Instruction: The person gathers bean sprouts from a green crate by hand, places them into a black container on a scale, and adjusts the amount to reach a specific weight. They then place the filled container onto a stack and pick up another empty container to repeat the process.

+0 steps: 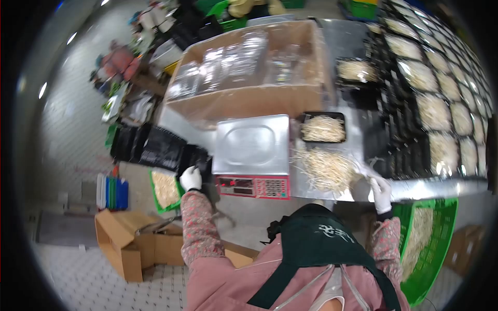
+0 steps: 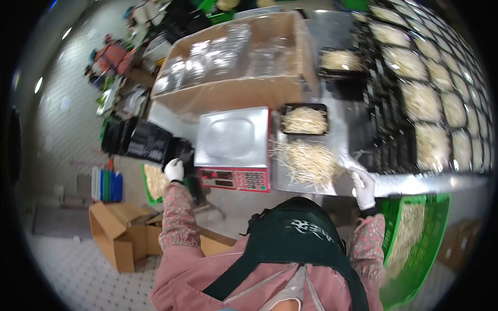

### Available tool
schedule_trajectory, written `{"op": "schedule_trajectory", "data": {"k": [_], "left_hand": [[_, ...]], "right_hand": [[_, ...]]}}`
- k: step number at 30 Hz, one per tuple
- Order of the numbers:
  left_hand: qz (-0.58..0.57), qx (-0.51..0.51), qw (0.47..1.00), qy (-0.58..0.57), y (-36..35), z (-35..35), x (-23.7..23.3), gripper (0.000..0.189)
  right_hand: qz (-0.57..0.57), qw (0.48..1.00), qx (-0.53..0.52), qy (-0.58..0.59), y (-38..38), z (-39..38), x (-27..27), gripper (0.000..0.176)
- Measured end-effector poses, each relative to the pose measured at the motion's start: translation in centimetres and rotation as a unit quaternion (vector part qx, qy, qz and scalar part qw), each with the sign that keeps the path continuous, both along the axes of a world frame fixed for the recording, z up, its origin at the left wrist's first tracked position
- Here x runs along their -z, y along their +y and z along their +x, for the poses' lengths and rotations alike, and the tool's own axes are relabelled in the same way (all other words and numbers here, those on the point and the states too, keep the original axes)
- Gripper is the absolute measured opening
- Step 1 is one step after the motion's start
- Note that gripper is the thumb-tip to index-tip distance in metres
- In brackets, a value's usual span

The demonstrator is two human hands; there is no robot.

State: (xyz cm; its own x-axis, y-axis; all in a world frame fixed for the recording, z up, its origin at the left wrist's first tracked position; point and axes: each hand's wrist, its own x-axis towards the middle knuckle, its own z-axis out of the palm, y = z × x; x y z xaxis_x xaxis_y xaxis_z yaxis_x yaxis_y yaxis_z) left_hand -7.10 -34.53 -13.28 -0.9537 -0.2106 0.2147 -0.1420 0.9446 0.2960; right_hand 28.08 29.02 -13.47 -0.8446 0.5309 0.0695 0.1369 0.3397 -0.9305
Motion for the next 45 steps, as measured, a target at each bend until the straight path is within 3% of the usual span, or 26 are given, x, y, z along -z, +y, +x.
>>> {"op": "schedule_trajectory", "data": {"k": [2,4,6,7,8,9,12,14,16,17,19,22,24,26,27,28,29,30,32,33,34,35,38,39,41,45], "left_hand": [[-0.019,-0.035,0.999,0.033,0.3,-0.2,-0.9,0.017],[0.142,-0.01,0.984,0.107,-0.4,-0.9,-0.8,0.022],[0.125,-0.063,0.968,0.206,2.9,-0.9,-3.8,0.031],[0.156,-0.079,0.969,0.176,4.6,-1.2,-6.1,0.036],[0.186,-0.046,0.943,0.273,7.2,-1.1,-7.4,0.041],[0.196,-0.017,0.945,0.26,10.7,-0.3,-10.0,0.044],[0.216,0.17,0.913,0.3,22.8,2.8,-12.5,0.032],[0.304,0.354,0.881,0.082,32.0,8.8,-14.5,0.022],[0.162,0.644,0.735,0.133,38.8,12.8,-11.5,0.028],[0.198,0.707,0.679,0.014,42.0,15.8,-11.9,0.026],[0.138,0.804,0.577,-0.029,45.6,18.8,-7.3,0.022],[0.054,0.819,0.568,-0.059,49.8,19.1,-1.2,0.02],[-0.034,0.811,0.582,-0.05,51.7,19.6,-2.2,0.025],[-0.087,0.812,0.575,0.054,52.4,22.1,-5.7,0.053],[-0.033,0.82,0.57,0.046,54.4,20.7,-3.1,0.052],[0.029,0.829,0.559,-0.022,54.8,22.9,-5.8,0.05],[0.089,0.826,0.55,-0.087,55.1,24.3,-6.8,0.047],[0.136,0.821,0.525,-0.179,56.0,26.4,-7.8,0.043],[0.161,0.812,0.488,-0.276,58.6,31.7,-9.4,0.047],[0.165,0.807,0.469,-0.32,60.2,34.8,-10.2,0.051],[0.187,0.823,0.437,-0.312,62.5,37.0,-7.4,0.057],[0.201,0.83,0.396,-0.338,64.6,39.6,-7.1,0.062],[0.076,0.856,0.355,-0.367,71.1,45.7,-2.8,0.077],[0.045,0.854,0.339,-0.392,73.1,47.1,-0.5,0.081],[-0.087,0.877,0.347,-0.32,76.9,48.2,4.3,0.092],[-0.266,0.763,0.451,-0.38,80.2,47.2,13.0,0.135]], "right_hand": [[-0.014,0.999,0.028,-0.006,-0.2,1.4,0.3,0.021],[0.013,0.999,0.05,-0.01,-0.6,2.5,-0.2,0.021],[0.031,0.998,0.059,-0.012,-0.9,3.4,-0.7,0.02],[0.026,0.998,0.065,-0.006,-1.2,3.8,-1.0,0.02],[0.025,0.997,0.078,-0.01,-1.6,4.3,-1.2,0.021],[0.023,0.996,0.089,-0.012,-1.9,4.6,-1.4,0.021],[0.064,0.993,0.097,-0.017,-2.7,5.6,-1.1,0.023],[0.061,0.992,0.101,-0.039,-3.2,6.3,-2.0,0.023],[0.074,0.99,0.117,-0.028,-3.9,7.6,-2.9,0.023],[0.076,0.989,0.127,-0.018,-4.1,8.6,-2.8,0.023],[0.079,0.985,0.154,-0.003,-4.5,11.1,-2.7,0.023],[0.094,0.967,0.233,-0.041,-5.3,16.5,-4.0,0.022],[0.089,0.951,0.293,-0.031,-6.6,21.4,-4.9,0.023],[0.085,0.924,0.368,-0.054,-7.7,26.7,-6.3,0.021],[0.108,0.909,0.401,-0.036,-6.0,26.5,-1.4,0.02],[0.052,0.885,0.459,-0.061,-7.0,29.9,-4.5,0.019],[0.107,0.85,0.513,-0.06,-7.2,33.1,-3.7,0.02],[0.075,0.817,0.569,-0.055,-7.3,36.7,-3.8,0.02],[0.043,0.737,0.674,0.019,-6.4,42.6,-4.9,0.022],[0.073,0.714,0.696,-0.018,-5.6,45.6,-5.0,0.025],[0.075,0.712,0.697,-0.037,-3.1,47.2,-1.1,0.032],[0.05,0.719,0.682,-0.123,-2.5,49.5,-0.6,0.055],[-0.045,0.763,0.6,-0.236,0.6,53.0,6.1,0.098],[-0.076,0.79,0.557,-0.246,1.5,53.2,8.6,0.102],[-0.147,0.821,0.475,-0.281,4.2,51.4,12.3,0.11],[-0.236,0.83,0.412,-0.291,6.0,46.7,13.6,0.13]]}}
